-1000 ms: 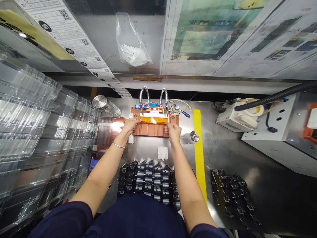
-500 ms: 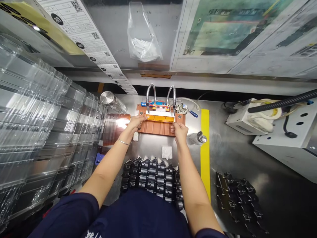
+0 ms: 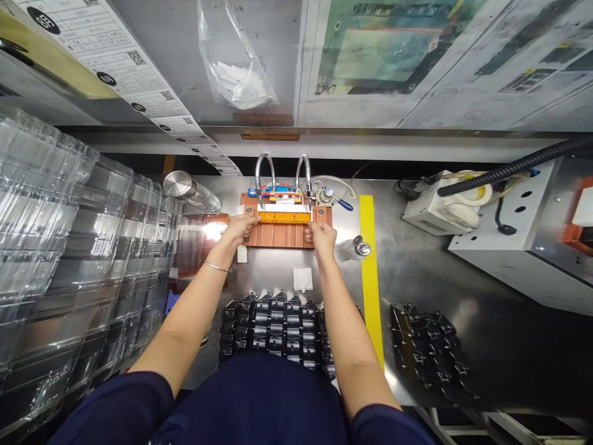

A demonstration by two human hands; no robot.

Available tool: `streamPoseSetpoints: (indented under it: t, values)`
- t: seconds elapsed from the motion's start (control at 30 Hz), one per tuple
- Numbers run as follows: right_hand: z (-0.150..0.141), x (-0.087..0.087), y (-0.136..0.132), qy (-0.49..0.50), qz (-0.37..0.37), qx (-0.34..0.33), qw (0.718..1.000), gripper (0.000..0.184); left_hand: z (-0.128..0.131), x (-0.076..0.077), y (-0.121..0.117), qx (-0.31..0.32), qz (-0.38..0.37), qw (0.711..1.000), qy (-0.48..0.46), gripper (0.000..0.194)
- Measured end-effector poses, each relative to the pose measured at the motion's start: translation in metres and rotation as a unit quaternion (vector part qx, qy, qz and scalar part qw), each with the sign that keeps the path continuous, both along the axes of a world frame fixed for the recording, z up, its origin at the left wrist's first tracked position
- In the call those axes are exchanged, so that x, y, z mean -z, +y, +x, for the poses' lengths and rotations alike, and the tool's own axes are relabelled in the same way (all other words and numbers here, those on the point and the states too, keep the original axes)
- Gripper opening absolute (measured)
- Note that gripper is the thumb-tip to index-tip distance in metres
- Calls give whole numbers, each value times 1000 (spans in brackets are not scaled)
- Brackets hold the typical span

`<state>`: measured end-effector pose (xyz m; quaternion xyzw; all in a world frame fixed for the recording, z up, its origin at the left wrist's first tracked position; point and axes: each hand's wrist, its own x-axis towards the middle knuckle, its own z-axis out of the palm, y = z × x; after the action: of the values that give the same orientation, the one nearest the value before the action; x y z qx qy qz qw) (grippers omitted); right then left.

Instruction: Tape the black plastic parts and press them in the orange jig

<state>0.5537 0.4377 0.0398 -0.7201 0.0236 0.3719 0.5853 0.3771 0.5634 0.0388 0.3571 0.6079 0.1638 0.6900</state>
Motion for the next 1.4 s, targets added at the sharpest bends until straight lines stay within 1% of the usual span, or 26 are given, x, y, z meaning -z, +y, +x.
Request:
streamPoseSetpoints:
  t: [0.1, 0.3, 0.57, 0.7, 0.8, 1.17, 1.4]
  values:
    - [1, 1, 0, 3, 1, 1, 1000, 16, 0, -2, 0, 17, 28, 999, 1, 32]
    - [1, 1, -1, 10, 15, 7, 1000, 14, 1, -4, -1, 16, 30, 999, 7, 32]
    - [2, 1, -2, 7, 4, 3, 1000, 15, 1, -4, -6, 8, 24, 999, 22, 33]
    - [2, 2, -1, -2, -3, 8, 1000, 13, 3, -2, -3, -5, 25, 999, 19, 36]
    - [2, 4, 0, -7, -9, 4, 1000, 14, 4, 0, -1, -9, 26, 999, 17, 34]
    - [1, 6, -2, -6, 13, 3, 1000, 14, 3, -1, 1, 2, 25, 1000, 17, 26]
    - [2, 11, -3, -6, 23, 0, 1000, 16, 1, -2, 0, 12, 25, 1000, 4, 31]
